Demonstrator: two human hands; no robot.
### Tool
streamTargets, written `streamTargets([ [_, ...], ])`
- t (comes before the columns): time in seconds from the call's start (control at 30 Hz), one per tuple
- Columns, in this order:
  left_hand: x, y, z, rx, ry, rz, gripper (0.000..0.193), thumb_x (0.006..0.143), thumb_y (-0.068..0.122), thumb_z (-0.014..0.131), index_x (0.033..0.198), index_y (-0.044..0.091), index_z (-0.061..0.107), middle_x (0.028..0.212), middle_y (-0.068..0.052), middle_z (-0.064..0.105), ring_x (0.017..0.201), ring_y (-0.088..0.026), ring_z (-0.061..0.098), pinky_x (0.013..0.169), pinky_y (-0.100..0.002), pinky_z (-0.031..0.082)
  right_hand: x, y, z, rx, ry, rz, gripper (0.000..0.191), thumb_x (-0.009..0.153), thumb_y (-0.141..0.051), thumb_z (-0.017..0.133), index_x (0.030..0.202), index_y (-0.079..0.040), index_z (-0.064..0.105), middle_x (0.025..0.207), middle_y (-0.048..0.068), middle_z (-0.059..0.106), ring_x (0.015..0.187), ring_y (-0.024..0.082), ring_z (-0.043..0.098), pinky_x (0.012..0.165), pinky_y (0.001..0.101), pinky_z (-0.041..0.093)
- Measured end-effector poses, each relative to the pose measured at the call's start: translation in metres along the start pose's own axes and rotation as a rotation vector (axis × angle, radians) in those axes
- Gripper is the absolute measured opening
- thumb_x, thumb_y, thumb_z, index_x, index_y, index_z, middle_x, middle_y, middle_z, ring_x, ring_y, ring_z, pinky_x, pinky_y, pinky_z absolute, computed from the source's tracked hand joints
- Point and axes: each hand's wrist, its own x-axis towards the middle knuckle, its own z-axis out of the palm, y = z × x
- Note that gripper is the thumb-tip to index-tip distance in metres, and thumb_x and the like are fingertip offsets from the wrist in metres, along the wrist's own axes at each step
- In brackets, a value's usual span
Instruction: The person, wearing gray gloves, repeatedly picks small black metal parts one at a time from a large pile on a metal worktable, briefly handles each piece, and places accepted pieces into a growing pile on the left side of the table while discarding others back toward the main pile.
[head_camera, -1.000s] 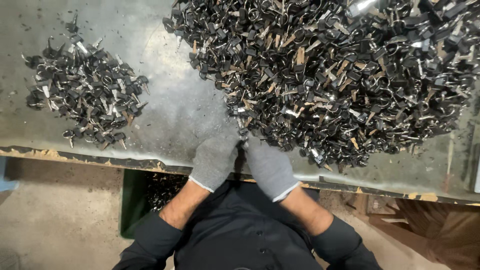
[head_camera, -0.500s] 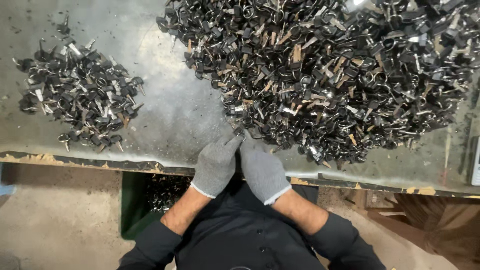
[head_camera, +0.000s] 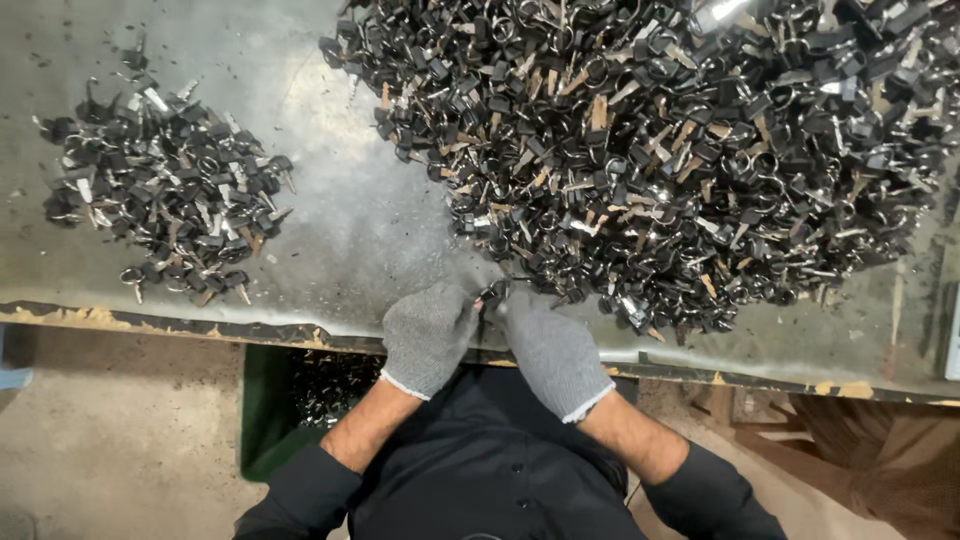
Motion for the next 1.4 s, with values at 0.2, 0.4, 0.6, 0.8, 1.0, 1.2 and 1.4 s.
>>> streamTargets([
  [0.2,-0.007,0.005,0.013,0.122,0.014,0.106,0.015,0.079,0.009,0.072,0.074,0.011,0.058,0.07,-0.009,0.057,0.065,-0.032,0.062,0.058,-0.047,0.048,0.019,0.0,-0.006,0.208,-0.125,0.051,0.022,0.094,-0.015,0.059,0.108,0.001,0.052,0.088,0.021,0.07,0.074,0.036,0.073,0.059,0.0443,0.059],
  [0.4,-0.002,0.009,-0.012,0.039,-0.192,-0.043,0.024,0.086,0.031,0.077,0.081,0.011,0.065,0.066,-0.011,0.059,0.059,-0.034,0.061,0.052,-0.049,0.046,0.022,0.028,-0.025,0.57,-0.422,0.127,0.031,0.099,-0.028,0.058,0.116,-0.002,0.053,0.084,0.025,0.072,0.075,0.043,0.071,0.065,0.0536,0.055],
  [0.6,0.031,0.013,-0.024,-0.186,-0.152,-0.05,0.021,0.084,0.021,0.076,0.099,0.01,0.067,0.091,-0.01,0.066,0.084,-0.032,0.067,0.074,-0.046,0.051,-0.002,0.0,-0.018,0.401,-0.294,0.026,0.028,0.094,-0.021,0.062,0.11,0.001,0.059,0.085,0.023,0.071,0.076,0.041,0.071,0.064,0.0519,0.056],
  [0.8,0.051,0.013,-0.016,-0.243,-0.21,0.078,0.027,0.079,0.01,0.078,0.104,0.012,0.067,0.096,-0.009,0.067,0.096,-0.033,0.066,0.084,-0.046,0.051,0.012,0.002,-0.02,0.243,-0.355,0.17,0.032,0.095,-0.021,0.061,0.114,0.005,0.055,0.082,0.022,0.071,0.073,0.036,0.073,0.065,0.0458,0.061],
  [1.0,0.034,0.013,-0.02,-0.187,-0.247,-0.205,0.039,0.079,0.011,0.081,0.115,0.014,0.07,0.085,-0.009,0.066,0.084,-0.032,0.066,0.073,-0.048,0.052,0.004,0.01,-0.015,0.254,-0.144,0.225,0.025,0.099,-0.027,0.06,0.105,-0.002,0.058,0.079,0.017,0.071,0.068,0.034,0.073,0.058,0.0461,0.059],
  [1.2,0.024,0.008,-0.001,0.001,-0.056,0.106,0.036,0.076,0.003,0.07,0.111,0.01,0.069,0.091,-0.01,0.067,0.087,-0.034,0.063,0.075,-0.048,0.053,0.013,-0.001,0.003,0.173,-0.077,0.159,0.022,0.101,-0.023,0.058,0.101,-0.001,0.056,0.08,0.018,0.07,0.067,0.036,0.074,0.053,0.0466,0.058],
  [1.4,0.029,0.004,-0.005,-0.064,-0.093,0.187,0.031,0.08,0.003,0.068,0.11,0.008,0.07,0.094,-0.01,0.068,0.09,-0.033,0.066,0.08,-0.045,0.054,0.021,0.002,-0.011,0.153,-0.127,0.104,0.022,0.097,-0.015,0.056,0.111,0.002,0.054,0.074,0.018,0.071,0.065,0.035,0.074,0.052,0.0454,0.058],
])
